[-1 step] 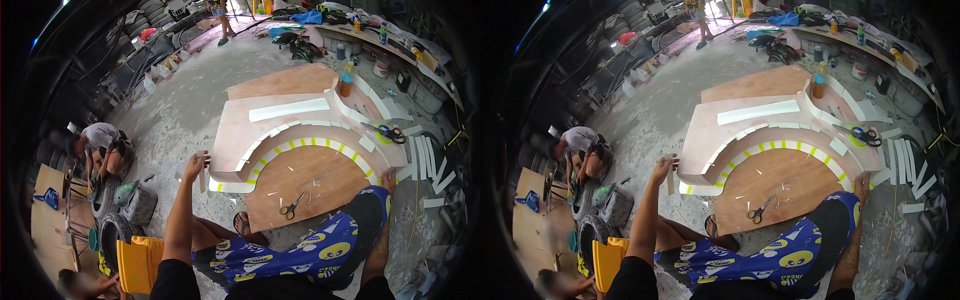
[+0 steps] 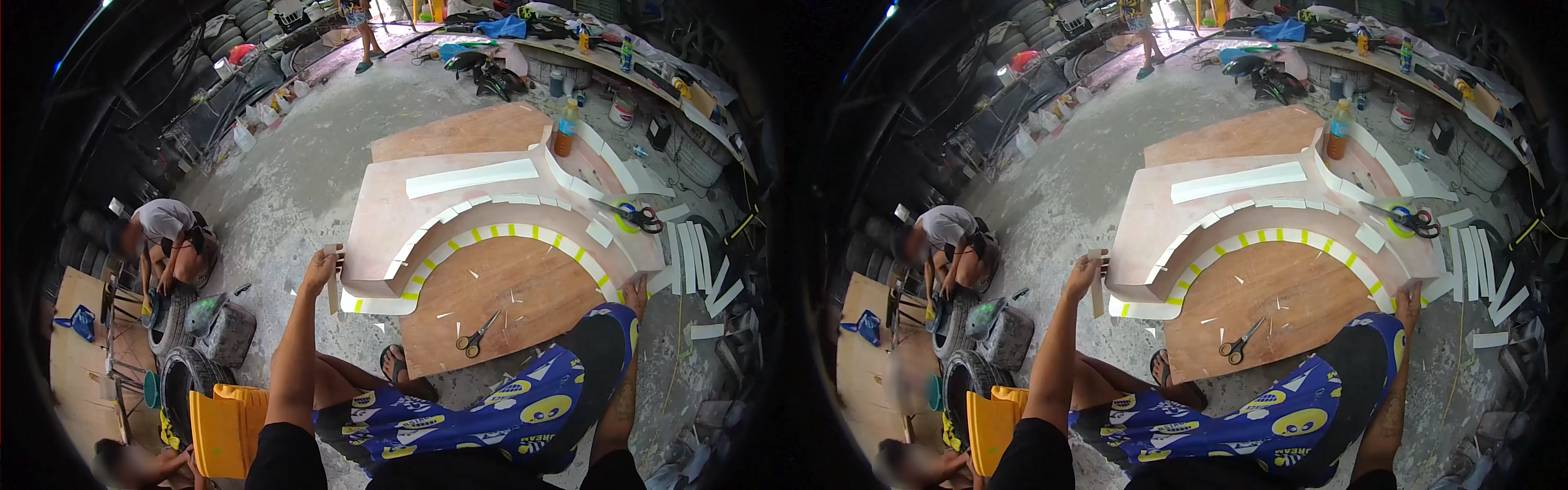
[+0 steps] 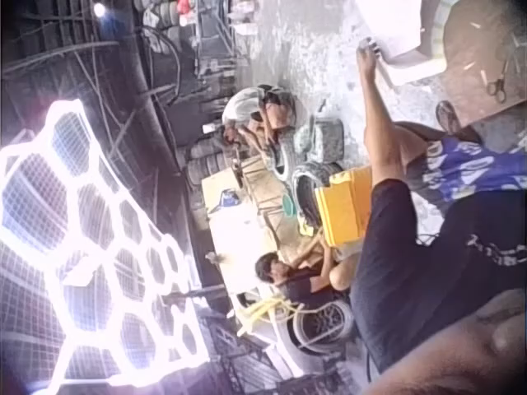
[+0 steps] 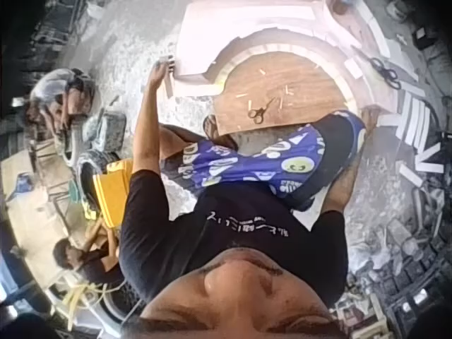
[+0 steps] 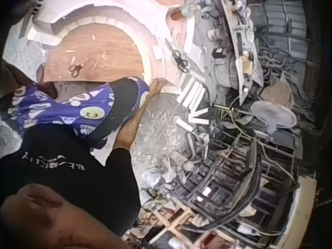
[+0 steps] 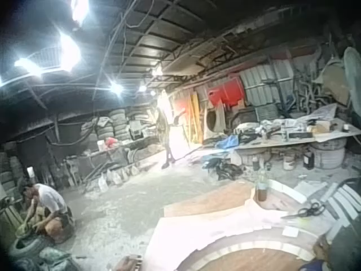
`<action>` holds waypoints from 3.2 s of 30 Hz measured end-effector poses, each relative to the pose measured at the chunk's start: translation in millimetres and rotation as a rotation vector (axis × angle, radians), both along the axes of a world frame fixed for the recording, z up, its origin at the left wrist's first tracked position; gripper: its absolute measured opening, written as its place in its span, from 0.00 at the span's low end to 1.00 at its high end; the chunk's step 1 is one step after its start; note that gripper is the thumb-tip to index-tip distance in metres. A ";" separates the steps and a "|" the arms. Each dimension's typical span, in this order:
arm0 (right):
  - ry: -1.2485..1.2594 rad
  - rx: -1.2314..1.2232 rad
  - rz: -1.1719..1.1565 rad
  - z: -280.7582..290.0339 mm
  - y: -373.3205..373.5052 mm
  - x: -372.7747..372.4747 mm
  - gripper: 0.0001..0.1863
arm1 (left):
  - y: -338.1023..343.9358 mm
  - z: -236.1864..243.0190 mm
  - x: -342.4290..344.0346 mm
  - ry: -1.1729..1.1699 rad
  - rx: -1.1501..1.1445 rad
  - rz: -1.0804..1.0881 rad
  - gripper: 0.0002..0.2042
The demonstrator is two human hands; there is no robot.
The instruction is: The recorder is cutting and applying strips of material to a curved automotive body part mold.
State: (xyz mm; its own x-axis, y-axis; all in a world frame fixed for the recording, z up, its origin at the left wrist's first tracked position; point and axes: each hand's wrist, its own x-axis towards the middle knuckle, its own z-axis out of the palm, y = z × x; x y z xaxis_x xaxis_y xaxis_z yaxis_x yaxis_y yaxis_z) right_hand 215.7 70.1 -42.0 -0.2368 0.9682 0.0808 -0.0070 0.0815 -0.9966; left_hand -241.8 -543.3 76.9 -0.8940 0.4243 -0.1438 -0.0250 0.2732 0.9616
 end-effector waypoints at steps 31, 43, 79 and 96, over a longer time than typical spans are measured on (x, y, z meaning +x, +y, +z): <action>-0.458 0.420 1.028 292.7 -202.9 -79.2 0.18 | 10.8 62.9 168.5 -0.115 0.260 0.163 0.20; -0.076 -0.648 1.375 160.3 -415.6 -95.0 0.24 | 43.9 57.1 282.7 -0.325 1.010 0.465 0.23; -0.173 -0.632 1.239 108.7 -367.0 -149.8 0.17 | 2.1 6.0 245.8 -0.310 0.316 0.382 0.14; -0.018 -0.863 1.124 108.1 -385.4 -167.3 0.15 | -7.1 -18.0 224.0 -0.402 0.572 0.437 0.13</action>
